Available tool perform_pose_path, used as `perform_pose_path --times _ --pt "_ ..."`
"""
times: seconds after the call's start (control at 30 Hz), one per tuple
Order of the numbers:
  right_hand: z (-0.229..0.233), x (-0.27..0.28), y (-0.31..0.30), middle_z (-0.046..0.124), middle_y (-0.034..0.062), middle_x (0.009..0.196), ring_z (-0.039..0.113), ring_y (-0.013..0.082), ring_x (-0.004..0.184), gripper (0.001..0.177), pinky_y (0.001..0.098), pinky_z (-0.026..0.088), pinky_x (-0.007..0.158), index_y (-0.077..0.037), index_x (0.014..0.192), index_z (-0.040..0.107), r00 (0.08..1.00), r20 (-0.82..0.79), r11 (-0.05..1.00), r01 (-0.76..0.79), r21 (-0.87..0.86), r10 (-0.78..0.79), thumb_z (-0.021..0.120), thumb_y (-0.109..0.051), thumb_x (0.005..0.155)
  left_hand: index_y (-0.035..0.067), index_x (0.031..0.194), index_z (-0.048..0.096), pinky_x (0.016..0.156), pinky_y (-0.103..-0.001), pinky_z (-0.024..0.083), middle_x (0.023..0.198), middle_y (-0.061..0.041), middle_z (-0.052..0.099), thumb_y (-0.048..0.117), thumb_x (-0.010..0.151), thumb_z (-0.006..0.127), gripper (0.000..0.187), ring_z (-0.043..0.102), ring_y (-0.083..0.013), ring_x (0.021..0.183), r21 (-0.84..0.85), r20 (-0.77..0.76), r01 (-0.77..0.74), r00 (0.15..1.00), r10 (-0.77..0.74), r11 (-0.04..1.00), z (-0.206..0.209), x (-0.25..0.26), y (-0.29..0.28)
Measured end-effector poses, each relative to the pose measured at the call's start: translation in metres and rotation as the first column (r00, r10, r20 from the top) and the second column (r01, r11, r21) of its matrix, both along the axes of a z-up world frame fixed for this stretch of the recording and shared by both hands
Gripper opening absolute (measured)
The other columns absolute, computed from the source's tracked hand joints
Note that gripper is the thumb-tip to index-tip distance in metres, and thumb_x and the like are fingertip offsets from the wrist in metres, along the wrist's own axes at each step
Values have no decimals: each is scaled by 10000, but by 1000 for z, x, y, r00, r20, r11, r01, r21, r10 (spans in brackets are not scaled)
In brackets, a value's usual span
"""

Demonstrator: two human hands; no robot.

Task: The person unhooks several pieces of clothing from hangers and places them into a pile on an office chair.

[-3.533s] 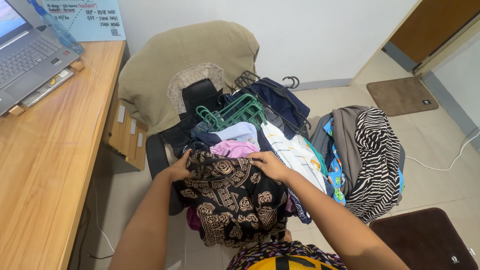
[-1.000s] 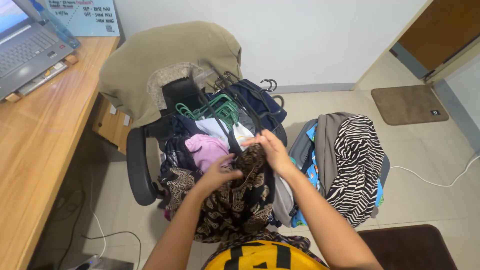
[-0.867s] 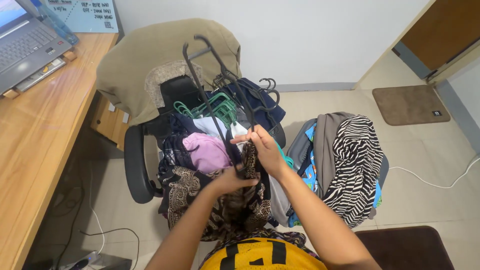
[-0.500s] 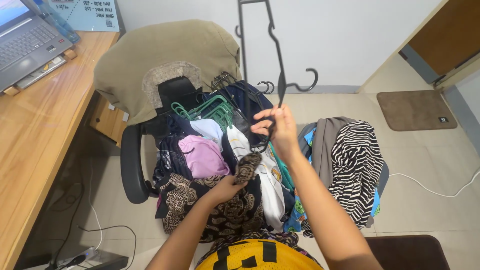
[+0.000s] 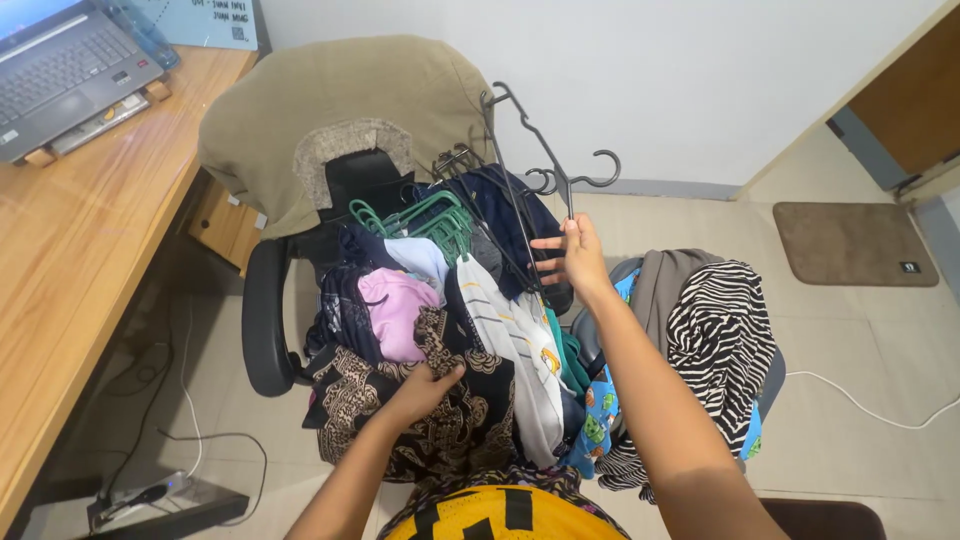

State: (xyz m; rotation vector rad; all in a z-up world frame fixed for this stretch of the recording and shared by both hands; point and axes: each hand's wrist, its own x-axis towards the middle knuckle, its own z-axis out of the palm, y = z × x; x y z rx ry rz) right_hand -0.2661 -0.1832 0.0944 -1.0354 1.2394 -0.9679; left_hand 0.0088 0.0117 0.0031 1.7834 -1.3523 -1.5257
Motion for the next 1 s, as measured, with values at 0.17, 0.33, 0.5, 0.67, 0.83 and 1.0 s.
perform_pose_path --times 0.17,0.33,0.5,0.67,0.83,1.0 --pt "-31 2 -25 746 181 996 701 323 630 236 420 557 457 -152 1098 388 988 -154 999 -2 35 8 269 -355 1096 0 1111 688 875 -322 523 986 -82 762 453 951 654 482 684 -158 912 -111 -83 -148 987 140 983 1 2 3" --pt "-34 19 -42 745 180 886 689 296 531 235 399 498 401 -144 1094 449 921 -390 996 33 80 1 316 -338 1097 -60 848 669 631 -348 477 692 -55 589 404 1004 671 490 493 -145 644 -188 -113 -193 978 174 963 9 3 4" --pt "-45 40 -59 706 183 831 676 255 441 168 376 532 351 -108 1154 502 923 -383 999 37 21 -26 465 -253 1076 -38 862 694 630 -310 492 685 -12 621 395 972 680 446 504 -100 648 -257 -165 -225 968 187 940 55 -5 10" --pt "-92 41 -84 705 198 837 711 309 653 280 421 558 581 -9 1120 586 850 -488 931 7 -366 -198 714 -189 946 -9 979 716 793 -301 541 878 -61 760 390 950 676 402 648 -131 801 -274 -45 -169 986 163 947 110 -13 21" --pt "-95 42 -63 706 282 1053 649 427 967 322 463 520 860 -58 980 718 461 -536 520 -174 -836 -707 839 -252 754 9 1085 670 848 -308 533 988 -57 767 389 936 674 408 662 -126 898 -358 -121 -166 984 131 919 155 -22 22" --pt "-71 45 31 741 143 1092 691 262 1037 291 391 535 937 -32 1109 687 949 -157 877 -313 -365 274 780 -196 888 21 1041 664 770 -275 527 890 12 684 373 980 629 359 594 -91 833 -459 -303 -129 953 -18 879 204 -45 14"
